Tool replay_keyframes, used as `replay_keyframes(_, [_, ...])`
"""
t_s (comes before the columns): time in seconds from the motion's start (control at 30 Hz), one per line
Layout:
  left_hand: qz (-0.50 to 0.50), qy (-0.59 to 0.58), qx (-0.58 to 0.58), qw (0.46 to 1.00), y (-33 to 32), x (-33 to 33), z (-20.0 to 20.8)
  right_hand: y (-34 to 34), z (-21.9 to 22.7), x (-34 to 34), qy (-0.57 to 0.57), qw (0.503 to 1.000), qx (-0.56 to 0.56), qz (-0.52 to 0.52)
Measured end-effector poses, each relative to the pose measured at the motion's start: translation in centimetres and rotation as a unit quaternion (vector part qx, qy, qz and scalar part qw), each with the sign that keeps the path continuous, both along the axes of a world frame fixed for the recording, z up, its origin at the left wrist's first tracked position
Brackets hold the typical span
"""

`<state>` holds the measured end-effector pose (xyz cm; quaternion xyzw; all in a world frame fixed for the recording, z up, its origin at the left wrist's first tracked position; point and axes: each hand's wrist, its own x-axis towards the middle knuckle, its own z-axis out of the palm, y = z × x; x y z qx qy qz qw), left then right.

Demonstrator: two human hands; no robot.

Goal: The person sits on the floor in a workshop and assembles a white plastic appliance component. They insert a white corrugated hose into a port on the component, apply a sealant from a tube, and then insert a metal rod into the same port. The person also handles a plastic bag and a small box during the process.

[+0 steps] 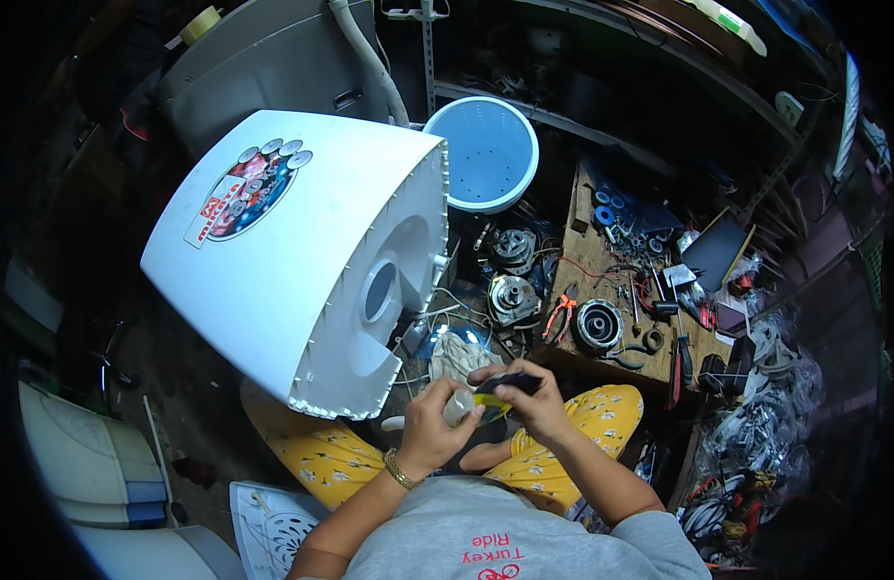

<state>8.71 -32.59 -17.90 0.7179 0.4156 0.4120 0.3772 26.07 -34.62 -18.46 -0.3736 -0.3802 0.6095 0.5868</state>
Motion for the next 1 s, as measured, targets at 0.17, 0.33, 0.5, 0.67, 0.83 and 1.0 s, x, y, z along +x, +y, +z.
replay_keyframes(0.17, [-0.011, -0.047, -0.074, 0.996, 0.1, -0.6, -2.4, -0.4, 0.2, 2.2, -0.080, 0.996, -0.047, 0.006])
replay_keyframes(0.33, [-0.029, 0.094, -0.044, 0.994, 0.8, -0.6, -1.3, -0.8, -1.2, 3.1, -0.138, 0.989, -0.059, 0.014])
replay_keyframes(0.5, [-0.074, 0.160, 0.006, 0.984, 0.4, 0.0, -1.2, -1.1, 0.6, 4.3, -0.305, 0.949, -0.015, 0.076])
replay_keyframes(0.67, [-0.133, 0.196, 0.084, 0.968, 0.3, 0.9, -1.8, -1.4, 1.1, 5.5, -0.380, 0.916, 0.016, 0.124])
replay_keyframes(0.83, [-0.144, 0.204, 0.114, 0.961, 0.2, 1.2, -2.0, -1.4, 2.6, 6.2, -0.462, 0.875, 0.056, 0.135])
replay_keyframes(1.0, [-0.146, 0.217, 0.142, 0.955, 0.1, 1.5, -1.5, -1.3, 2.8, 6.5, -0.527, 0.833, 0.056, 0.159])
